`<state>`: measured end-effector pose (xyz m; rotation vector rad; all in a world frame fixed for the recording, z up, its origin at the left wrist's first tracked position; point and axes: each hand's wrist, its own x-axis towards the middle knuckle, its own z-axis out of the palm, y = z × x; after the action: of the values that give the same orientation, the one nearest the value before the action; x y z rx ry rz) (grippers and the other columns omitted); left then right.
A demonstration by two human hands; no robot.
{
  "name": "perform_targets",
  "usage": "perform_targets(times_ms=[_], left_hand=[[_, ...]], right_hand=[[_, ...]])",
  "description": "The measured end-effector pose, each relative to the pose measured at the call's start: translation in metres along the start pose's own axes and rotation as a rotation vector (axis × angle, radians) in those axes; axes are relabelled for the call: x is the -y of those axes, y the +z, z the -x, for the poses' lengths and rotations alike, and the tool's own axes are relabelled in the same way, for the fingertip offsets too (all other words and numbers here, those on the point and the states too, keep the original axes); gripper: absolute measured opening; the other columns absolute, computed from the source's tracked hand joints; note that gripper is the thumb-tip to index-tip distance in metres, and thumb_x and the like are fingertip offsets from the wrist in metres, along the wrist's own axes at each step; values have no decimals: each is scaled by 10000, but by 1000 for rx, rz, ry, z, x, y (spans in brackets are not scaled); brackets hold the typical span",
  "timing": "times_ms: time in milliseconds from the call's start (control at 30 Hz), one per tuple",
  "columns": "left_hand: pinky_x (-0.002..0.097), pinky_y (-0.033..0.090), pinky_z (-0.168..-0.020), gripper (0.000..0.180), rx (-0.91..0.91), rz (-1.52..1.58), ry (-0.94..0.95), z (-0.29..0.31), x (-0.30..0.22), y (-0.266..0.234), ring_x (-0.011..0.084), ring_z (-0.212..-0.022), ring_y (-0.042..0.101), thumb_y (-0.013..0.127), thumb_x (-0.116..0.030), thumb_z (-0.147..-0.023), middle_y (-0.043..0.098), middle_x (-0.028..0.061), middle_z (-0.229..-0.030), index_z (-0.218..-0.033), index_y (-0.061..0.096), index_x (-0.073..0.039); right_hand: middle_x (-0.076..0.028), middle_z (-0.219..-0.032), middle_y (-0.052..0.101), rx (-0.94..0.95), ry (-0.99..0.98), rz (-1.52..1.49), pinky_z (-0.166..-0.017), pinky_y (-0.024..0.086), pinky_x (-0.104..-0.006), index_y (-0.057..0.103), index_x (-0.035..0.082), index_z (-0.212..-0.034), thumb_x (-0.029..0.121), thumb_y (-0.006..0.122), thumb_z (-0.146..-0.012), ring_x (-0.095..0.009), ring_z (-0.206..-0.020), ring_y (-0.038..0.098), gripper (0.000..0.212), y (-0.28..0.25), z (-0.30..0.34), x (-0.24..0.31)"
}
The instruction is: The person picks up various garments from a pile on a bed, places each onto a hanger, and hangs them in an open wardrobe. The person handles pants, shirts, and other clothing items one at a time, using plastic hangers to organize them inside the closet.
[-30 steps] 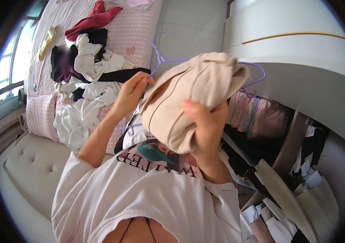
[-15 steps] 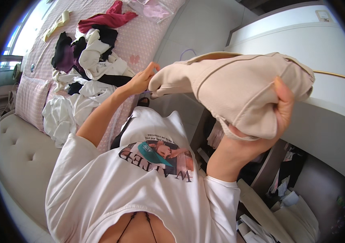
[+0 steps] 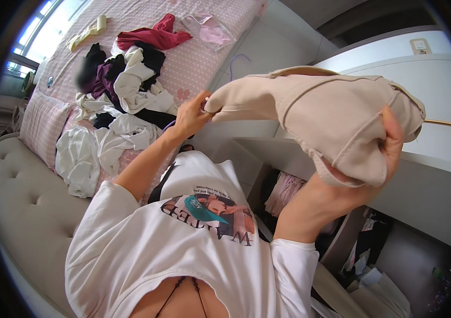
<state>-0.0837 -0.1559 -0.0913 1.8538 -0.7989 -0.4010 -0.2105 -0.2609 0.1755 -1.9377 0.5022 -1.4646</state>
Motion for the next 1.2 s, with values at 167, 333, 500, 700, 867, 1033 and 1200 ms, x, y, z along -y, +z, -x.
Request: perform_targets(times_ms=[167,333,500,700,867,1033,1200], left_hand=[[337,425,-652,370,74,282,-193,-6,14,-17,242,-723,559,550,-434,-792,575,115,-765,-966,554,-108],[326,406,-665,471,144,293,-116,-5,11,-22,212,-720,520,543,-509,-781,543,97,-749,-1019,526,-103],[337,424,-677,543,104,260,-27,14,7,-13,241,-729,538,648,-353,-679,550,103,-795,-1114,418,-123],[351,435,-654,311,-49,392,-107,-3,-6,10,261,-714,552,566,-211,-740,549,113,-762,-1031,481,-141],[324,406,-639,404,85,341,-66,-3,9,-4,234,-679,505,607,-194,-699,495,89,-711,-1069,455,-138],[311,404,-747,609,357,517,2,6,18,-13,211,-814,513,644,-202,-680,514,126,-846,-1210,358,-113],[316,371,-891,814,387,660,-142,19,12,-20,254,-1007,498,743,-312,-603,516,154,-1079,-1266,346,-56]], right_hand=[[-197,-1072,546,-142,67,8,-799,491,-406,631,57,-956,90,540,-761,-300,-941,559,218,-4,-16,-2],[-180,-1054,559,-57,-51,133,-780,499,-409,639,44,-943,92,536,-758,-296,-911,571,217,-2,-20,3],[-165,-1061,562,-60,-5,52,-785,501,-395,642,42,-937,85,538,-759,-287,-913,572,211,7,-17,12],[-163,-1066,566,-13,-27,24,-783,504,-358,628,26,-958,46,564,-749,-261,-920,574,219,9,-4,18],[-165,-1028,584,22,-125,236,-768,509,-345,620,18,-961,48,574,-753,-249,-883,588,215,3,-13,16],[-132,-957,588,148,-354,245,-814,437,-280,567,-47,-976,56,621,-692,-203,-882,571,307,-4,-26,6],[-174,-990,582,-86,226,-133,-797,500,-406,587,-22,-1001,147,576,-778,-290,-900,579,280,5,-64,-7]])
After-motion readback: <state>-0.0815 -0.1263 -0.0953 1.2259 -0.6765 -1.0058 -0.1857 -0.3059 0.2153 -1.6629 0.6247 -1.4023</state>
